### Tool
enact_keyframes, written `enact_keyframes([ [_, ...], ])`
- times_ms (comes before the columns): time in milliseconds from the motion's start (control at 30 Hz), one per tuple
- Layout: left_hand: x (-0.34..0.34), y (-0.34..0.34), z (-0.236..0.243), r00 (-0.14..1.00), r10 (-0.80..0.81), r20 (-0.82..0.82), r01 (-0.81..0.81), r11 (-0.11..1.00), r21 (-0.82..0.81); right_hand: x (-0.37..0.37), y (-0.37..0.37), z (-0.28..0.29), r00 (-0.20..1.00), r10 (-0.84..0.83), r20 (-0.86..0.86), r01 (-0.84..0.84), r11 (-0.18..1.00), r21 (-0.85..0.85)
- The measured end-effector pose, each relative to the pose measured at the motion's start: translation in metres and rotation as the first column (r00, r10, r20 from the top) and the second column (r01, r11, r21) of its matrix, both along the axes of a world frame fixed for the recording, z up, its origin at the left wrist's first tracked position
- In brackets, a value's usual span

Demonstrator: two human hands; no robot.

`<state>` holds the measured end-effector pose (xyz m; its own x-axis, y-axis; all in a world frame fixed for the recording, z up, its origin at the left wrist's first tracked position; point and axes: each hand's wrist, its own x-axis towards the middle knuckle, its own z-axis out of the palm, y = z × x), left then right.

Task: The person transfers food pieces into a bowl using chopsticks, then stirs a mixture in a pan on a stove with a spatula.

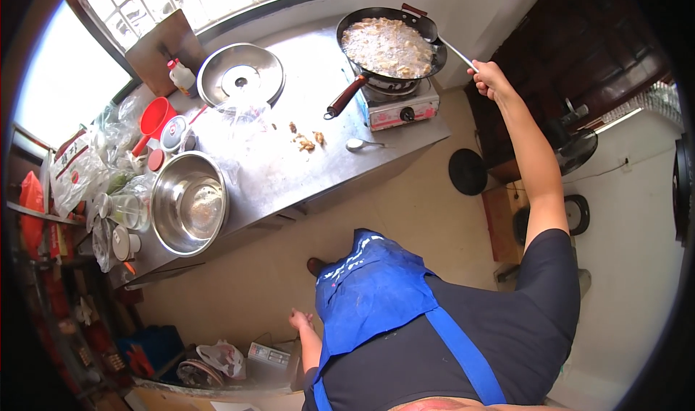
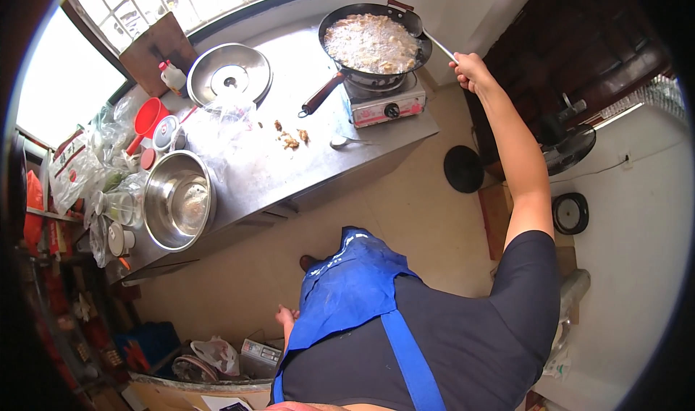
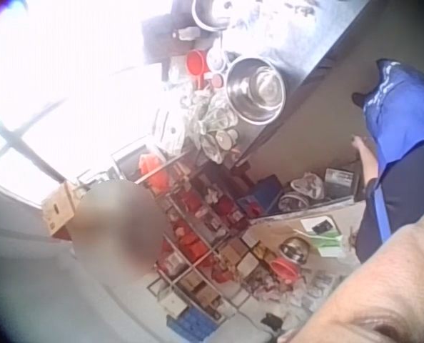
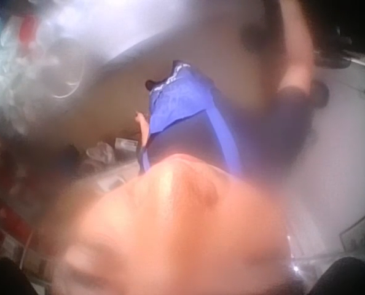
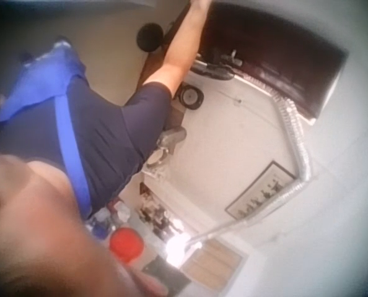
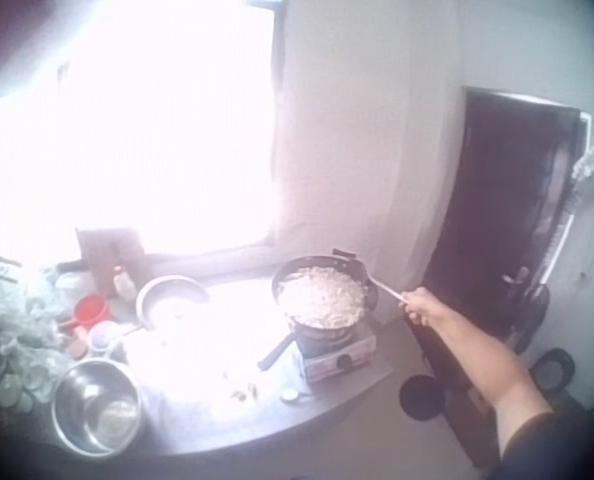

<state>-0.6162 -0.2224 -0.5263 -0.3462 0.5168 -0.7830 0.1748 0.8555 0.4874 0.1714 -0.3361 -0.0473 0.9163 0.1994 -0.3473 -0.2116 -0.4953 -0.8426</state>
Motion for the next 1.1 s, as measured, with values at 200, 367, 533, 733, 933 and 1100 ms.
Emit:
enact_keyframes([
  [200, -0.003, -0.012, 0.001, 1.000, 0.027, 0.011, -0.027, 0.999, 0.024, 0.018, 0.026, -0.014, 0.965, 0.010, -0.261, 0.015, 0.995, 0.095],
  [367, -0.001, -0.032, 0.003, 0.998, 0.041, -0.036, -0.039, 0.997, 0.061, 0.022, 0.055, -0.028, 0.897, 0.148, -0.417, -0.050, 0.970, 0.237],
  [533, 0.002, -0.046, 0.018, 0.984, -0.031, -0.177, 0.046, 0.996, 0.077, 0.005, 0.071, -0.035, 0.914, 0.203, -0.353, -0.095, 0.950, 0.299],
  [733, 0.005, -0.052, 0.031, 0.983, 0.014, -0.186, 0.000, 0.997, 0.079, -0.025, 0.072, -0.028, 0.943, 0.199, -0.268, -0.134, 0.961, 0.240],
  [933, -0.008, -0.037, 0.009, 0.990, 0.041, -0.137, -0.040, 0.999, 0.014, -0.078, 0.056, 0.008, 0.973, 0.224, -0.064, -0.220, 0.974, 0.060],
  [1100, -0.016, -0.023, -0.012, 1.000, 0.014, -0.001, -0.014, 1.000, 0.007, -0.092, 0.027, 0.029, 0.962, 0.273, -0.004, -0.273, 0.960, 0.058],
])
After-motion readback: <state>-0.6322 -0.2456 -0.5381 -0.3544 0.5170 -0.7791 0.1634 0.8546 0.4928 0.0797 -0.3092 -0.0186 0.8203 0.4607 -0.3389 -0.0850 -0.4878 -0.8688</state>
